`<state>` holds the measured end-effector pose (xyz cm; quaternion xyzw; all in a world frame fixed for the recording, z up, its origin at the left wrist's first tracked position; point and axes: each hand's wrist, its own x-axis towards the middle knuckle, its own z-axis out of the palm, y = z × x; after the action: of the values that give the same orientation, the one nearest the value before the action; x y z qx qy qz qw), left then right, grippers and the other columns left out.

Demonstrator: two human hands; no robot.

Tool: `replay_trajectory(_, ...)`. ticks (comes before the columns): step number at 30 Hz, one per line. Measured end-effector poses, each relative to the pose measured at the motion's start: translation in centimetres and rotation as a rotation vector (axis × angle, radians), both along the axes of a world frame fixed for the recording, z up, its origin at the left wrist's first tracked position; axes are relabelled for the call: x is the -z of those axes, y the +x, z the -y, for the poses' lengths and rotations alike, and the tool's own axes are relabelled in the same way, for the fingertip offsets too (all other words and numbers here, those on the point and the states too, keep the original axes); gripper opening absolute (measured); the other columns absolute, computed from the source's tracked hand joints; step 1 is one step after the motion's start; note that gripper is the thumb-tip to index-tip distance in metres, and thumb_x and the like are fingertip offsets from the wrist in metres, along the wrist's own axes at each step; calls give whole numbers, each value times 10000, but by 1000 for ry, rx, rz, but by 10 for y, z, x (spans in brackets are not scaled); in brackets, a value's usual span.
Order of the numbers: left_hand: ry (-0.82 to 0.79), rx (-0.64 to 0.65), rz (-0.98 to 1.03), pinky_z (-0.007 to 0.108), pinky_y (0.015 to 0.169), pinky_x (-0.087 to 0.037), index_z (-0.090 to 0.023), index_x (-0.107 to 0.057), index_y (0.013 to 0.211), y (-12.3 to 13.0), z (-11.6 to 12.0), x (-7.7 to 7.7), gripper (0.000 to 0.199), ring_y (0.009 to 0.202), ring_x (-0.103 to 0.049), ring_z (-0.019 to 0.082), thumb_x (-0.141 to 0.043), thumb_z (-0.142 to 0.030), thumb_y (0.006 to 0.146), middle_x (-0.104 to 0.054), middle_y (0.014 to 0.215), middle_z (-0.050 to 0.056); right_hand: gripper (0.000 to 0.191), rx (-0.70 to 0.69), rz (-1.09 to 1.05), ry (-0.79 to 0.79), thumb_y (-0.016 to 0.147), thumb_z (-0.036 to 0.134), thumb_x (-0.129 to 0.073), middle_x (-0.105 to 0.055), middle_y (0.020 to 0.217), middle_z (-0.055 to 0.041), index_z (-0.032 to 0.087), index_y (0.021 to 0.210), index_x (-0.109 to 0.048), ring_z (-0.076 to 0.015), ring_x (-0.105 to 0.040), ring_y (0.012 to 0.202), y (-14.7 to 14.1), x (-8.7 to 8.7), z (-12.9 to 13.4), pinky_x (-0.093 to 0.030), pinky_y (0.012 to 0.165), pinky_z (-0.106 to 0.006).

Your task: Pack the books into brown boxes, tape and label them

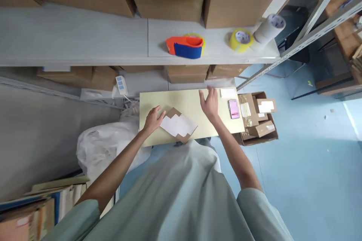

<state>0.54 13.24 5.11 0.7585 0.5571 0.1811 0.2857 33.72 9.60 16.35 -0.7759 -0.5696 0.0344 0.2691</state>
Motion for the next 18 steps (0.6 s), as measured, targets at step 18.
replay_trajectory(18, -186, -12, -32, 434, 1041, -546, -180, -805, 1213, 27, 2, -6, 677, 1105, -758, 336, -382, -702, 1134, -822, 1144, 166, 907, 366, -1313, -185, 820, 1045, -614, -803, 1334, -156, 222, 1147, -812, -378, -697, 1409, -80, 108, 171, -510, 1302, -548)
